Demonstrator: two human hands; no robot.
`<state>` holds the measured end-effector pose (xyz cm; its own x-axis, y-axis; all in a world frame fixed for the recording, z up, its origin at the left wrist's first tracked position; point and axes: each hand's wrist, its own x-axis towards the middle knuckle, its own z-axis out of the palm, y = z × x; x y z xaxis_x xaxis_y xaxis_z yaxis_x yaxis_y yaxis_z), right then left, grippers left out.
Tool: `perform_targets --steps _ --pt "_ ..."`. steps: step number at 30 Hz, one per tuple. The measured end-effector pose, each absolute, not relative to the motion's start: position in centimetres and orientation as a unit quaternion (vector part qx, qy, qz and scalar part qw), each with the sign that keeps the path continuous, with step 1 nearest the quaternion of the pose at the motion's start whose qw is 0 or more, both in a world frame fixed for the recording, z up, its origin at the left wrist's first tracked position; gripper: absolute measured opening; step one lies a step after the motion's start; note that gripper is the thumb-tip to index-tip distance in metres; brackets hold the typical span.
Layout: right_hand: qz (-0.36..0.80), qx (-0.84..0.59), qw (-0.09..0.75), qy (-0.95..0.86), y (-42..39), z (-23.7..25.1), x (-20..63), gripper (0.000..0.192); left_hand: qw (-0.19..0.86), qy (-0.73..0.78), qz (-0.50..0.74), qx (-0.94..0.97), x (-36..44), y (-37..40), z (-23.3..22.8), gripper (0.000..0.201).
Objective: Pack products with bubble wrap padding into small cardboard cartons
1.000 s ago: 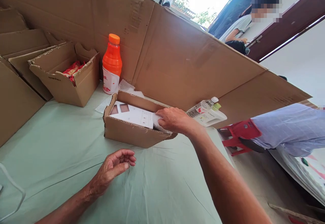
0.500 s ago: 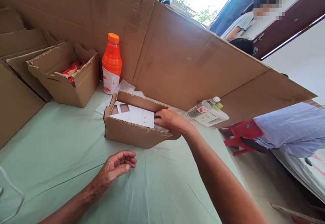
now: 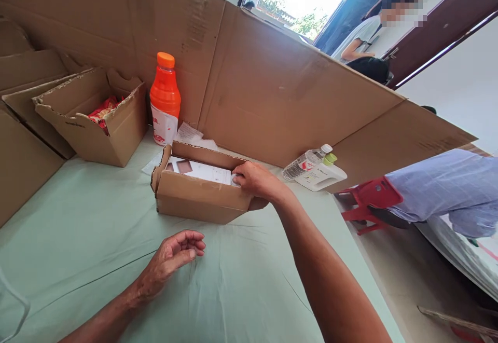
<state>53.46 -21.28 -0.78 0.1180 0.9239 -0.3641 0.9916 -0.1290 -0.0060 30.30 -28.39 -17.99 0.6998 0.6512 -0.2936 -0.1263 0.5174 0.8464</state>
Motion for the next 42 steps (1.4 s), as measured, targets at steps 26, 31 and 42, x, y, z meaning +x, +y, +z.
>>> perform_targets --steps 26,31,42 --pt "-0.122 0.726 -0.545 0.401 -33.0 -14.9 52.6 0.045 0.521 0.416 0.497 0.556 31.8 -24.9 -16.9 0.071" --pt "-0.037 0.773 -0.523 0.357 -39.0 -14.5 53.6 0.041 0.554 0.375 0.448 0.592 32.0 -29.0 -16.7 0.072" --pt "-0.243 0.590 -0.478 0.604 -24.4 -16.2 39.9 0.042 0.407 0.549 0.600 0.416 16.6 -28.6 -17.3 0.072"
